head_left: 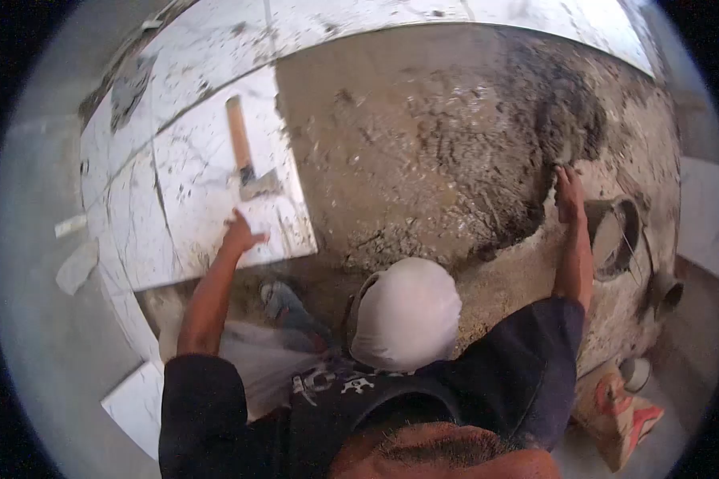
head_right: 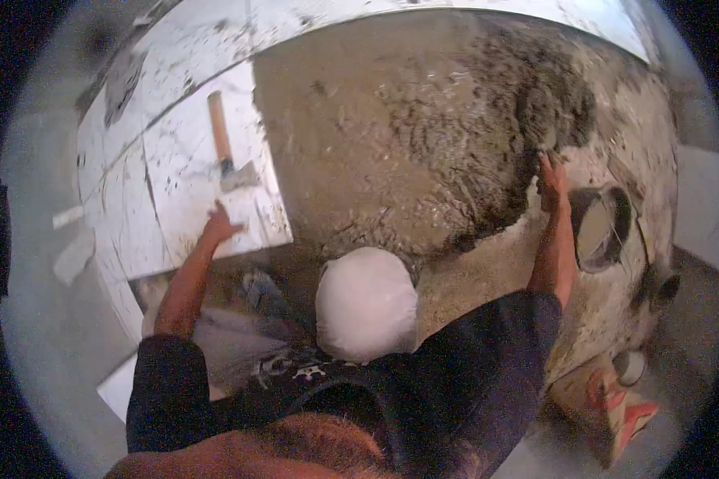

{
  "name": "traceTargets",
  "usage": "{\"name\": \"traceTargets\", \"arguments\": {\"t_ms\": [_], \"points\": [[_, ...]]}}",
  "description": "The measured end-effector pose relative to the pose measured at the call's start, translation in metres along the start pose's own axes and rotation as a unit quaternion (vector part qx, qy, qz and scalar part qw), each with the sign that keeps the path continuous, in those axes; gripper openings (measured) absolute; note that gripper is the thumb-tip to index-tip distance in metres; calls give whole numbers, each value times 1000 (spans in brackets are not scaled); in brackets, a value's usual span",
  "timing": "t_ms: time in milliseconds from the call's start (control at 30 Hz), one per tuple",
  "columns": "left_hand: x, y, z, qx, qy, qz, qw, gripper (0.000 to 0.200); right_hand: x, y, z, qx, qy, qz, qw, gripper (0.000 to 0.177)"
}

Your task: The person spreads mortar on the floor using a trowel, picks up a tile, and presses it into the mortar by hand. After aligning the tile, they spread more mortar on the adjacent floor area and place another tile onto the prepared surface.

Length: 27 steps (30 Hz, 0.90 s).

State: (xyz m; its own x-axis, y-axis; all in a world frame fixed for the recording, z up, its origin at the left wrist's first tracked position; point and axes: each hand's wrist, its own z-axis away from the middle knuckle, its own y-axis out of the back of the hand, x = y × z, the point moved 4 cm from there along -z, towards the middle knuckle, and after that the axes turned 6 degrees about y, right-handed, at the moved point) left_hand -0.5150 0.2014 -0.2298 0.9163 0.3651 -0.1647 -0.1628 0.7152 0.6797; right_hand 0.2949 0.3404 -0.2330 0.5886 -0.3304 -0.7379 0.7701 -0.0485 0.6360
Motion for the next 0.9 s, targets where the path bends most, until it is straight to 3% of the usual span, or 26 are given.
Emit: {"name": "traceTargets", "arguments": {"t_ms": [67, 133, 200, 233, 300, 367, 433, 500, 567, 633, 667, 733, 767, 833, 900], "points": [[-7, -6, -10, 12, -23, 19, 999, 123, 30, 1, 7, 92, 116, 93, 985, 28], [10, 6, 2, 28, -26, -1, 999, 111, 5, -7, 44, -3, -99, -126, 987, 33], [17, 7, -2, 42, -25, -79, 996, 96, -28, -10, 71, -63, -98, -24, 993, 57], [20, 6, -6, 39, -26, -124, 991, 89, -40, -13, 85, -64, -57, 7, 996, 56], [29, 23, 1, -54, -19, -95, 994, 77, -66, -30, 113, -82, -5, 40, 996, 54], [28, 23, -4, -79, 57, -70, 993, 71, -97, -58, 143, -124, 30, -33, 991, 32], [29, 15, -19, -75, 84, -66, 991, 72, -87, -91, 158, -89, -33, -35, 995, 31], [37, 30, 0, 26, 57, -61, 996, 54, -105, -124, 166, -188, -49, -44, 980, 49], [39, 32, 5, 31, 51, -53, 997, 54, -157, -155, 174, -251, -69, -73, 963, 46], [41, 37, 5, 37, 51, -44, 997, 53, -177, -176, 162, -203, 85, -3, 976, 38], [40, 36, 3, -14, 86, -38, 996, 62, -196, -183, 160, -200, 87, -1, 976, 38], [37, 30, -1, -66, 116, -28, 991, 73, -246, -183, 155, -134, 205, 190, 951, 33], [34, 23, -8, -69, 110, -33, 991, 73, -245, -185, 145, -132, 205, 193, 951, 33], [37, 27, -10, -66, 101, -33, 992, 73, -244, -181, 121, -29, 264, 286, 921, 30], [39, 35, 6, -69, 99, -10, 993, 75, -260, -170, 116, -24, 261, 262, 929, 30]]}}
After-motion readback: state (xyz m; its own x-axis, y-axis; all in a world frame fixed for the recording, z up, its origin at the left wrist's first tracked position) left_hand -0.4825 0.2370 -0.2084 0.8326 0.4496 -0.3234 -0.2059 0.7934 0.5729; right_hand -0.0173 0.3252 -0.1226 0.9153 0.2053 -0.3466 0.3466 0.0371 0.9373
